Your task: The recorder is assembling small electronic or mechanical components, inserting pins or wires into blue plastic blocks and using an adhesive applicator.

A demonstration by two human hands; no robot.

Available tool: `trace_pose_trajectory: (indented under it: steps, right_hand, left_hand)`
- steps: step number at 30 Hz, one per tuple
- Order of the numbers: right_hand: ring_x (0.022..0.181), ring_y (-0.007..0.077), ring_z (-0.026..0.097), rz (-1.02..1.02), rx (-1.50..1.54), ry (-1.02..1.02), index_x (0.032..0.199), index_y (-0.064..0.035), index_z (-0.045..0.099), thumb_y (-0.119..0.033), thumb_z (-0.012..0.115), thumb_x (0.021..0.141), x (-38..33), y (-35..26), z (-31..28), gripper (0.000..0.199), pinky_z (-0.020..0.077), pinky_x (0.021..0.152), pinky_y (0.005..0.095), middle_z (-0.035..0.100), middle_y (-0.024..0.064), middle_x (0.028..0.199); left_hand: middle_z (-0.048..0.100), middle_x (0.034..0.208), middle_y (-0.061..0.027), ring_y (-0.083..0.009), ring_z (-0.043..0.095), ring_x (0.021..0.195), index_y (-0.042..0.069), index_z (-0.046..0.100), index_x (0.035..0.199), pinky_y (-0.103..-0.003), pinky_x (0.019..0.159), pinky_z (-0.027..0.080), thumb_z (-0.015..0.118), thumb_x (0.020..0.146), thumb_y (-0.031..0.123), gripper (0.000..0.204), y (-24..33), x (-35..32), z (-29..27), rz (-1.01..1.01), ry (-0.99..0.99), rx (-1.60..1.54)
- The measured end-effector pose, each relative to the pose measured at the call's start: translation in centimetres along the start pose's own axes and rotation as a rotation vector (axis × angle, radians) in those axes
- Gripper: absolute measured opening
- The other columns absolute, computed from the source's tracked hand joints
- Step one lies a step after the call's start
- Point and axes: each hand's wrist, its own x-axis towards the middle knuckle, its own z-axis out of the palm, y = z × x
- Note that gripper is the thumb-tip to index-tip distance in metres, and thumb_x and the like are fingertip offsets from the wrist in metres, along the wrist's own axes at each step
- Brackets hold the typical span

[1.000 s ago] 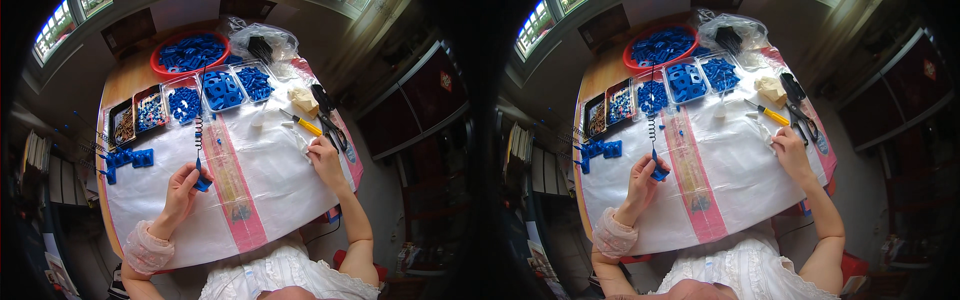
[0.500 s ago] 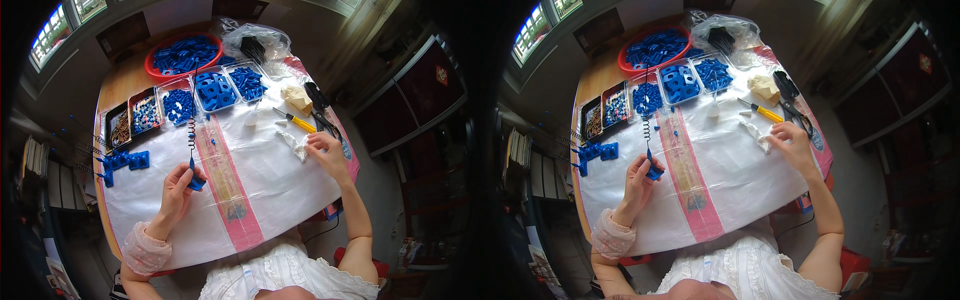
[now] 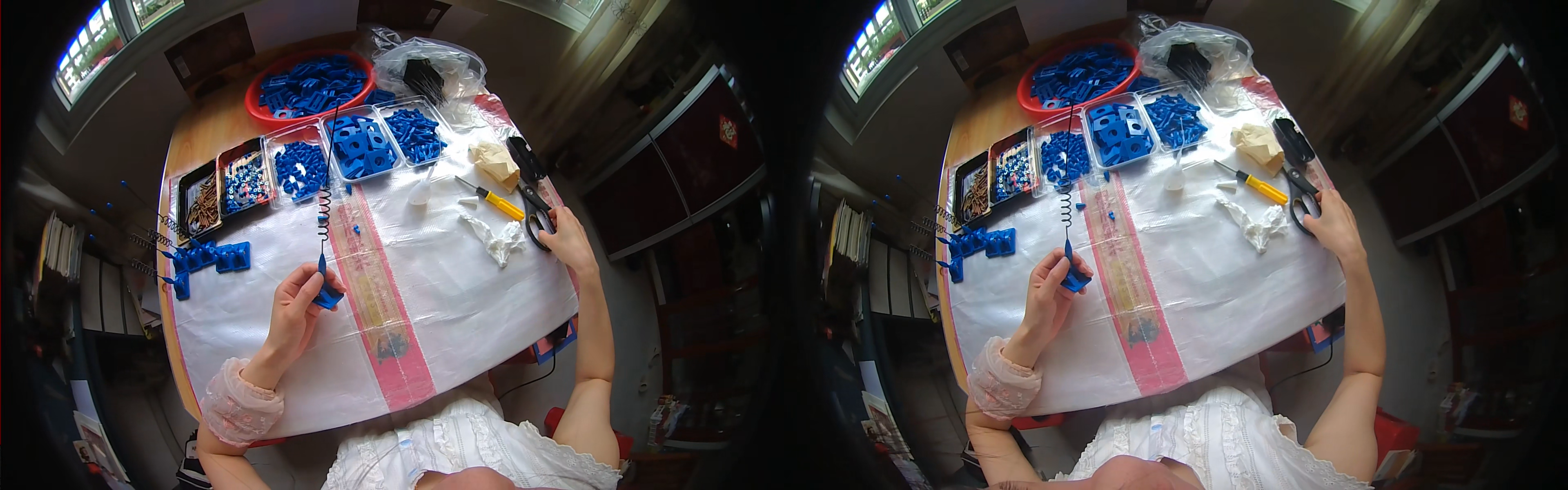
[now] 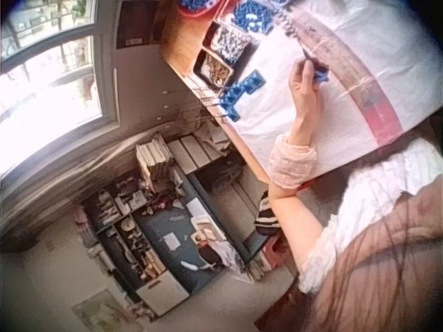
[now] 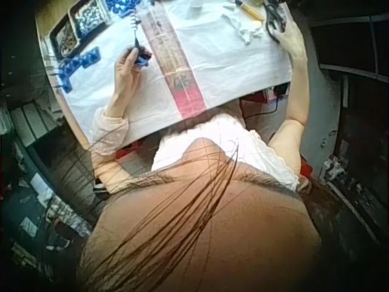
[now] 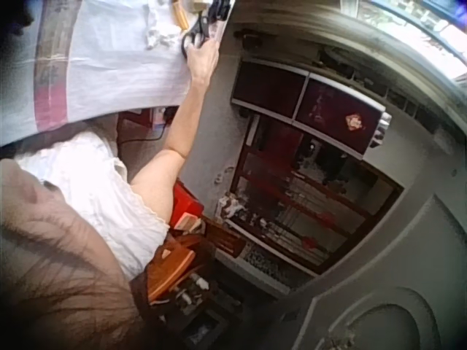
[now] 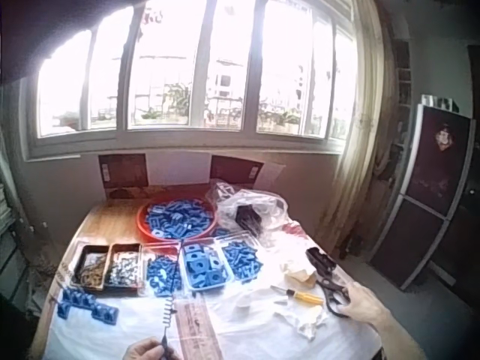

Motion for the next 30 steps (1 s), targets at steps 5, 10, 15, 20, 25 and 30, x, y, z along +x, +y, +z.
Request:
trace_pose_trajectory:
  steps: [5, 10, 15, 20, 25, 30]
  right_hand:
    - [0.097, 0.0345, 0.075, 0.095, -0.090, -0.117, 0.105, 0.0039, 0.073, -0.019, 0.080, 0.072, 1.8, -0.6, -1.6, 0.041, 0.0566, 0.089, 0.0402, 0.075, 0.0219, 0.100]
    - [0.095, 0.0337, 0.076, 0.088, -0.080, -0.068, 0.102, 0.0025, 0.075, -0.021, 0.079, 0.071, 1.8, -0.8, -2.3, 0.038, 0.0573, 0.086, 0.0404, 0.077, 0.0219, 0.098]
    - [0.095, 0.0355, 0.075, 0.077, -0.145, -0.084, 0.098, 0.0024, 0.076, -0.021, 0.079, 0.078, 0.4, -2.1, -3.4, 0.031, 0.0557, 0.087, 0.0429, 0.076, 0.0219, 0.097]
    - [0.093, 0.0342, 0.070, -0.100, -0.356, 0.124, 0.095, 0.0018, 0.077, -0.029, 0.080, 0.086, -1.8, -2.3, -3.9, 0.032, 0.0461, 0.090, 0.0439, 0.073, 0.0194, 0.096]
    - [0.091, 0.0324, 0.068, -0.114, -0.396, 0.189, 0.096, 0.0016, 0.076, -0.026, 0.080, 0.085, -3.8, -3.0, -5.4, 0.031, 0.0443, 0.092, 0.0409, 0.072, 0.0181, 0.099]
    - [0.089, 0.0334, 0.070, -0.024, -0.277, 0.167, 0.098, 0.0039, 0.072, -0.021, 0.079, 0.086, -5.9, -0.7, -6.5, 0.029, 0.0493, 0.087, 0.0429, 0.072, 0.0183, 0.099]
  left_hand:
    - [0.073, 0.105, -0.0058, -0.0131, 0.070, 0.098, 0.005, 0.067, 0.116, -0.026, 0.079, 0.055, 0.059, 0.110, 0.023, 0.021, 0.1, 0.0, 0.1, -0.004, -0.011, -0.008]
    - [0.070, 0.103, -0.0059, -0.0142, 0.069, 0.100, 0.007, 0.064, 0.115, -0.027, 0.078, 0.052, 0.058, 0.110, 0.025, 0.019, 0.4, -0.1, 0.4, -0.019, 0.000, 0.021]
    - [0.070, 0.103, -0.0058, -0.0144, 0.069, 0.100, 0.007, 0.064, 0.115, -0.028, 0.078, 0.052, 0.057, 0.110, 0.025, 0.019, 0.3, -0.1, 0.2, -0.013, 0.000, 0.012]
    - [0.070, 0.104, -0.0058, -0.0144, 0.069, 0.100, 0.007, 0.064, 0.115, -0.028, 0.078, 0.052, 0.058, 0.110, 0.024, 0.019, 0.4, 0.0, 0.2, -0.014, 0.006, 0.005]
    - [0.070, 0.104, -0.0060, -0.0144, 0.069, 0.099, 0.007, 0.064, 0.115, -0.028, 0.078, 0.052, 0.058, 0.110, 0.024, 0.018, 0.4, -0.1, 0.1, -0.012, 0.010, 0.001]
    - [0.070, 0.105, -0.0062, -0.0144, 0.069, 0.100, 0.007, 0.065, 0.114, -0.028, 0.078, 0.053, 0.059, 0.110, 0.024, 0.018, 0.4, 0.1, 0.4, -0.012, 0.016, -0.013]
